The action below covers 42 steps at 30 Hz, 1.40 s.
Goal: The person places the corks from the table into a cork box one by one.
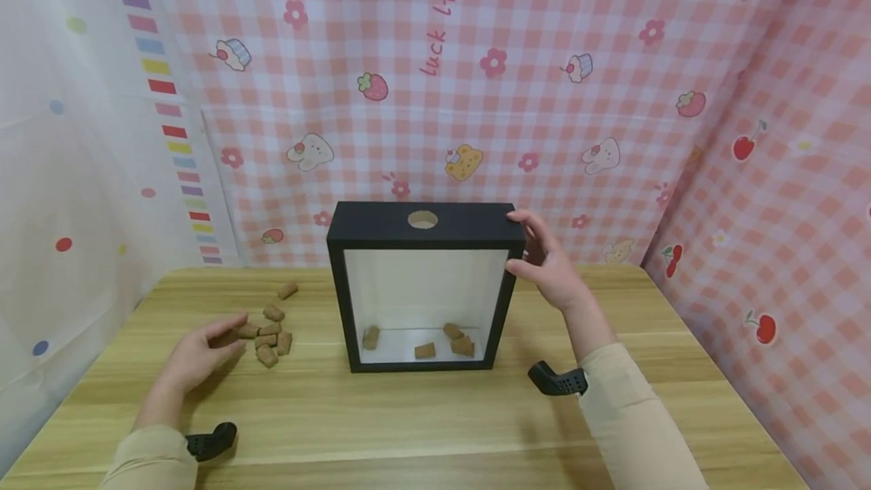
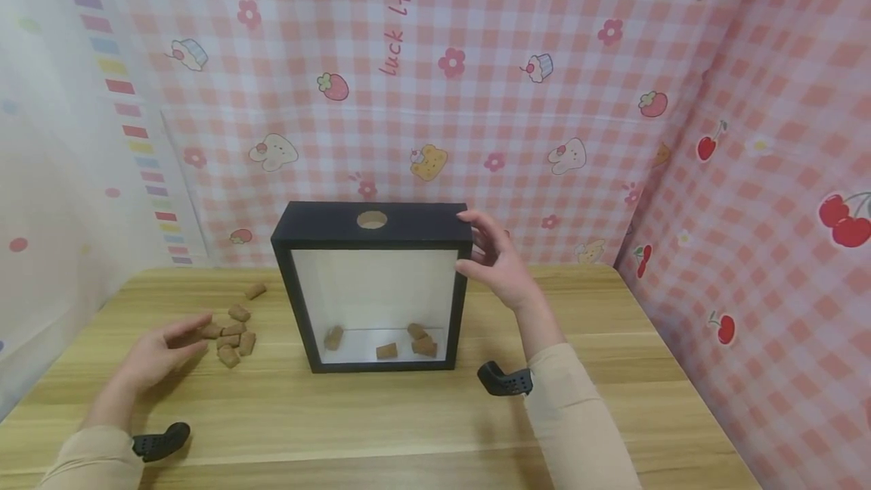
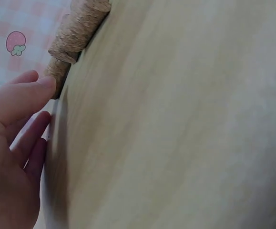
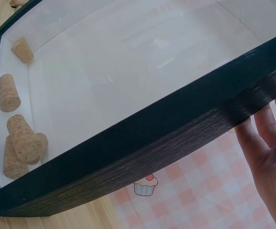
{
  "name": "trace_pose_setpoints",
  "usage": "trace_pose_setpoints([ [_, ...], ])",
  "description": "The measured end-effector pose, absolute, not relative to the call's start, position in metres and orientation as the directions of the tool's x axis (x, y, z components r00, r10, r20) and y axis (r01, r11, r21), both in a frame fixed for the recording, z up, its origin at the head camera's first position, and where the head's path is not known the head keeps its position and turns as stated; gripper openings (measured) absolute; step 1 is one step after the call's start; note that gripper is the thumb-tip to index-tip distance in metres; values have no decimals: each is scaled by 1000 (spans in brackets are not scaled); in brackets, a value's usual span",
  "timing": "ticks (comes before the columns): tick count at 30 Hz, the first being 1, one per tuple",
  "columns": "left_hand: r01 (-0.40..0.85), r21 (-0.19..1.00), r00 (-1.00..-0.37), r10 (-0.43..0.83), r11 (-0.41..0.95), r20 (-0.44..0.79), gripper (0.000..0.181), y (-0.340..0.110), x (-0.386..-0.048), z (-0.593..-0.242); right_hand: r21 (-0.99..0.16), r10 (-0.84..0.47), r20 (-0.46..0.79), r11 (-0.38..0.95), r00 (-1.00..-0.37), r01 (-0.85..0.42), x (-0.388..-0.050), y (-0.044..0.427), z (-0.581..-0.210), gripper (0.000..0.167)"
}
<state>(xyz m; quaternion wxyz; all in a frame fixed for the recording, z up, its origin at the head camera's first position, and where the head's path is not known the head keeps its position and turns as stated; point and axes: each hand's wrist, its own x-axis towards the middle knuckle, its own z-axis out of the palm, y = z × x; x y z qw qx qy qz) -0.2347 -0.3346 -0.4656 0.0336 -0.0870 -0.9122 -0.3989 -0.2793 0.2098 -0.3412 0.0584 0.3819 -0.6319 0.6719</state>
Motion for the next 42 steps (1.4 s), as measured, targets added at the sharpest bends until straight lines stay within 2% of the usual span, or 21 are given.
trace_pose_setpoints([
  [14,154,680,-980,22,717,199,36,-334,-233,-474,-800,-409,593,-205,-694,-563,-281,210,-343,58],
  [23,133,729,-979,-26,672,202,37,-336,-229,-465,-797,-418,598,-216,-684,-564,-281,210,-343,56],
  [28,171,760,-968,-38,627,249,37,-334,-230,-448,-802,-412,591,-205,-694,-561,-280,210,-343,57],
  [36,243,717,-948,1,653,319,37,-317,-231,-406,-798,-416,595,-206,-688,-566,-281,211,-344,58],
  [42,307,722,-930,33,620,367,37,-298,-234,-376,-801,-417,591,-202,-690,-564,-280,211,-342,56],
])
